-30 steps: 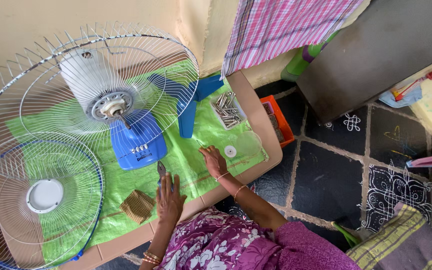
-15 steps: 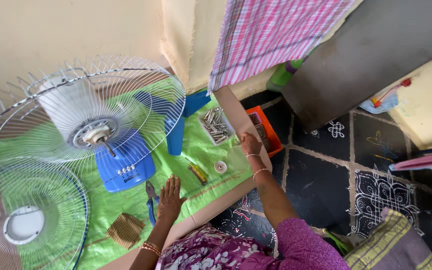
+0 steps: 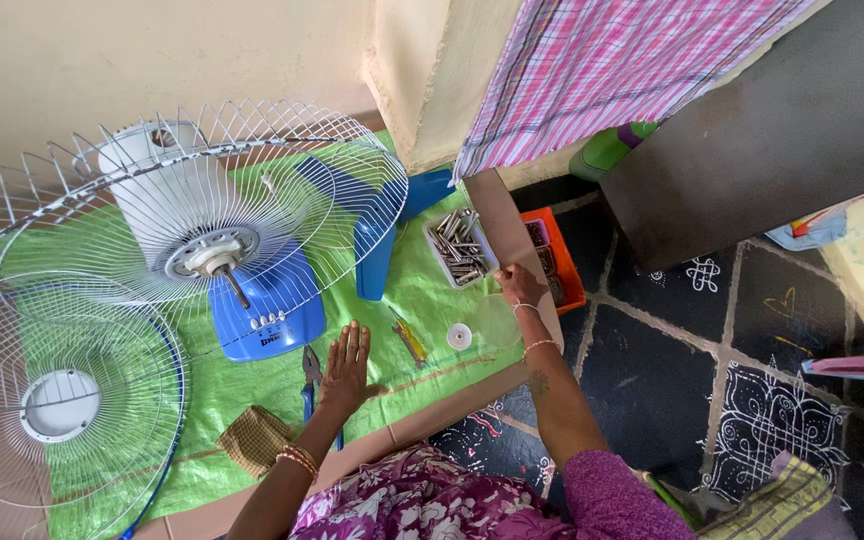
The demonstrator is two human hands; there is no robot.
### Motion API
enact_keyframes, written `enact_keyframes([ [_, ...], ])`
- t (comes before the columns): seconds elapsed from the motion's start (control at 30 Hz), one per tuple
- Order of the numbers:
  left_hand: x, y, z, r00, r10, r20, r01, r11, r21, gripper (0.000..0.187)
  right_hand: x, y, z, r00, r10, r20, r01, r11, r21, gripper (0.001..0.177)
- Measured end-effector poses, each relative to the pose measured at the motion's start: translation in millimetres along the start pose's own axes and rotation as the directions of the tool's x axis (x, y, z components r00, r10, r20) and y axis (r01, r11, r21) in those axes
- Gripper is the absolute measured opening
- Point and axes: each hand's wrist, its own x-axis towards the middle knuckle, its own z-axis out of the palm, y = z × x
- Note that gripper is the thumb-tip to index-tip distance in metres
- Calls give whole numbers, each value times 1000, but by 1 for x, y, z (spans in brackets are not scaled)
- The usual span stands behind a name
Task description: The person wipes the base and front grill of a disassembled electric fan with a cloth, then wipes the fan blades. They reattach the blades to the motor, secure them with a nut, and place the front grill back onto the fan.
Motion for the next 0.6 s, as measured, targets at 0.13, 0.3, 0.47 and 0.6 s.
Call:
enact_keyframes([
  [0.13,9,-5,-9,996,13,91,-8,998,-56,153,1,-6,-4,994,-28,-109,13,991,-136,28],
  [0.3,9,-3,-3,995,21,101,-24,999,22,158,-8,-14,-8,965,-71,-252,54,996,-77,16],
  [0.47,11,-3,-2,998,4,56,-6,999,48,162,-49,-32,-3,834,9,-551,203,925,323,21],
  [0.6,2,7,9,997,-29,65,22,994,108,152,-144,-88,49,606,-375,-701,674,711,203,32],
])
